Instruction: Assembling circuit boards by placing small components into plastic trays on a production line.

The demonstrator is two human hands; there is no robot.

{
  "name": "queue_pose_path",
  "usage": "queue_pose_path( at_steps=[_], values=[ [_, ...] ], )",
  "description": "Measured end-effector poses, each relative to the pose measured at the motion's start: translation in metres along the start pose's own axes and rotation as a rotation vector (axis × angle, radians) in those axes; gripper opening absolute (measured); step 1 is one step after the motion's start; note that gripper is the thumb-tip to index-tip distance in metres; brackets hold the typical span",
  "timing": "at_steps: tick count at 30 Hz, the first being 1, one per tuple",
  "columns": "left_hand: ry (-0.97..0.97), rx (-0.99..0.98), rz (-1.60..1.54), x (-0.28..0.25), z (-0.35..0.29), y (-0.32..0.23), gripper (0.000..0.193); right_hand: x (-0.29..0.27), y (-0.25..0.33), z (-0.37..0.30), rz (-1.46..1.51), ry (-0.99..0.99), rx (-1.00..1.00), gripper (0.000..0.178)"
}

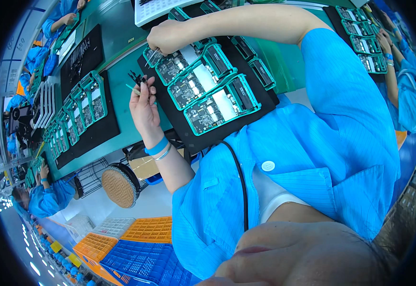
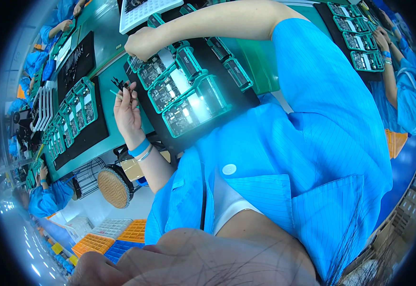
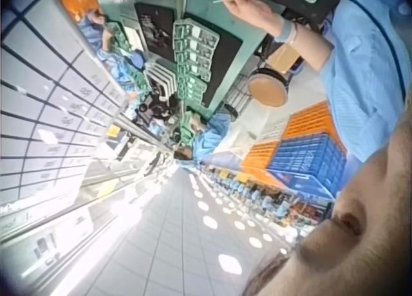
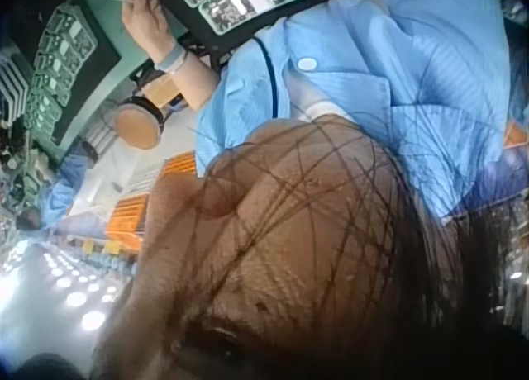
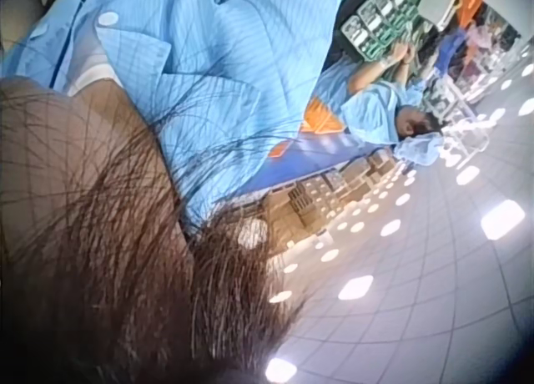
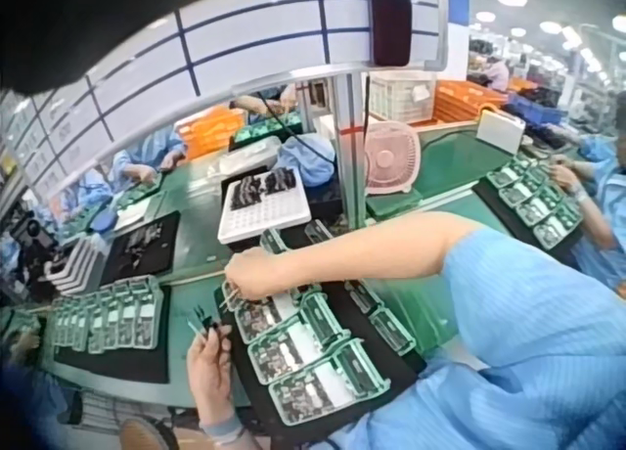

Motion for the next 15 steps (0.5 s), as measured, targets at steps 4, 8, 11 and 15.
queue_pose_path(
  at_steps=[4, 8, 11, 15],
  values=[
    [0.009, 0.006, 0.048, -0.001, -0.003, 0.000, 0.022, 0.004, -0.001, 0.000, -0.014, -0.023, -0.006, 0.009],
    [0.043, 0.019, 0.128, -0.001, -0.005, 0.001, 0.022, -0.002, 0.004, -0.005, -0.053, 0.005, 0.001, 0.012],
    [0.051, 0.025, 0.184, 0.005, -0.006, 0.002, 0.021, -0.002, 0.002, -0.007, -0.061, 0.001, 0.015, 0.015],
    [0.056, 0.035, 0.221, 0.009, -0.006, 0.003, 0.017, -0.001, 0.004, -0.005, -0.092, 0.005, 0.031, 0.017]
  ],
)
Point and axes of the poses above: each hand's wrist, its own z-axis towards the middle knuckle, its own x-axis out of the palm, y = z × x, the point moved 4 cm from there along z, towards the middle knuckle, and after that the axes turned 3 degrees about -z, right-handed, at the moved point
